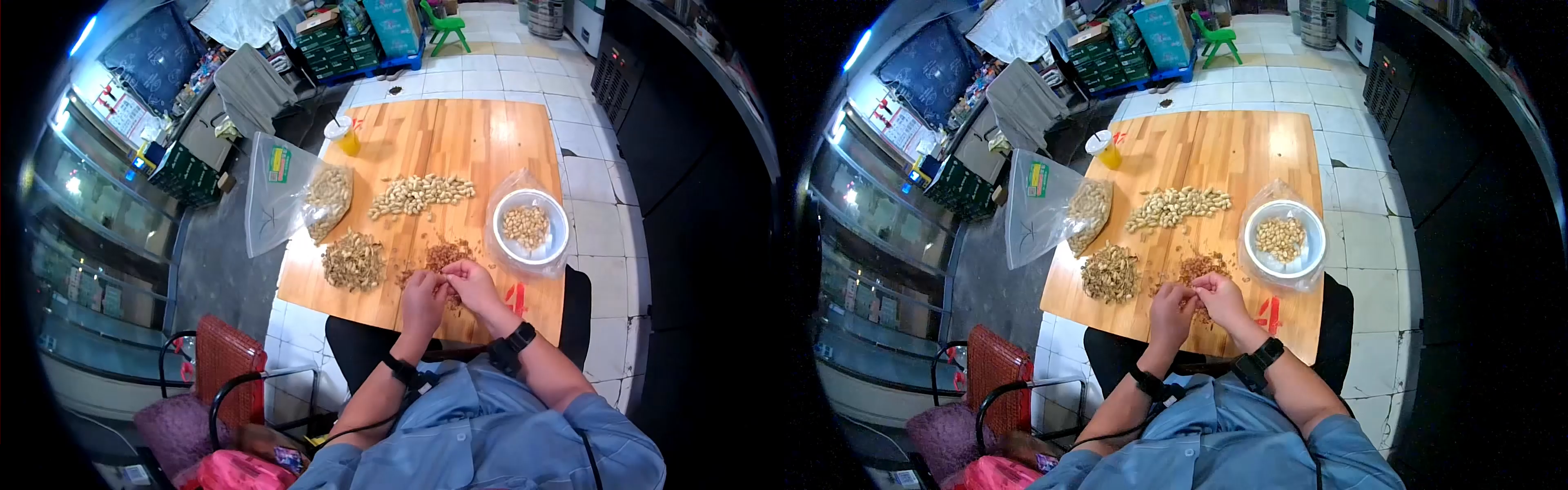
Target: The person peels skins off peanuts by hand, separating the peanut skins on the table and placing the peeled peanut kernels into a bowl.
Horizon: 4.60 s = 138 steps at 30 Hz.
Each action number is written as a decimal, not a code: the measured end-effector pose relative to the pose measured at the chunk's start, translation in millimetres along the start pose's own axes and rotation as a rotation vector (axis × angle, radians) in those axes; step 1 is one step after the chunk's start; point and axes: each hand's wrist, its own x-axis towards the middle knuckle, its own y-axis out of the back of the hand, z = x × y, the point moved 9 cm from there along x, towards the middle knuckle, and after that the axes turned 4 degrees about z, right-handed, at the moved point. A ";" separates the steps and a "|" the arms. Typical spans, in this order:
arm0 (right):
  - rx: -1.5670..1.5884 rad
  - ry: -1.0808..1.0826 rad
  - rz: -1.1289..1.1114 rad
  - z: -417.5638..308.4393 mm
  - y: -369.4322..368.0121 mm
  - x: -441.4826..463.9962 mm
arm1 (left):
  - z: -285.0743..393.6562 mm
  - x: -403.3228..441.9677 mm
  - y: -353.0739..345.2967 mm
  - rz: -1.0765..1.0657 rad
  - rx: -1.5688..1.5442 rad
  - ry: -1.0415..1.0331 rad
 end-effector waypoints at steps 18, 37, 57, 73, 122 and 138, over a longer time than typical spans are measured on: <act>-0.205 0.131 0.004 -7.7 11.8 -9.4 | 1.5 1.6 -15.7 -0.142 -0.048 -0.055; -0.646 0.472 0.066 -60.4 33.8 -26.4 | 92.8 121.7 -101.0 -0.230 -0.048 -0.049; -0.332 0.228 0.055 -36.3 35.7 -7.0 | -39.3 129.2 -57.3 -0.077 0.088 0.134; -0.447 0.222 0.000 -52.4 28.0 6.1 | -113.1 148.1 -86.8 -0.087 0.378 0.096; 0.096 0.036 -0.043 -54.9 -60.5 -32.5 | -62.6 -21.4 13.9 0.110 -1.244 0.689; -0.560 0.469 0.098 -65.0 -72.0 -47.7 | -76.4 -48.7 -21.0 0.161 -1.485 0.883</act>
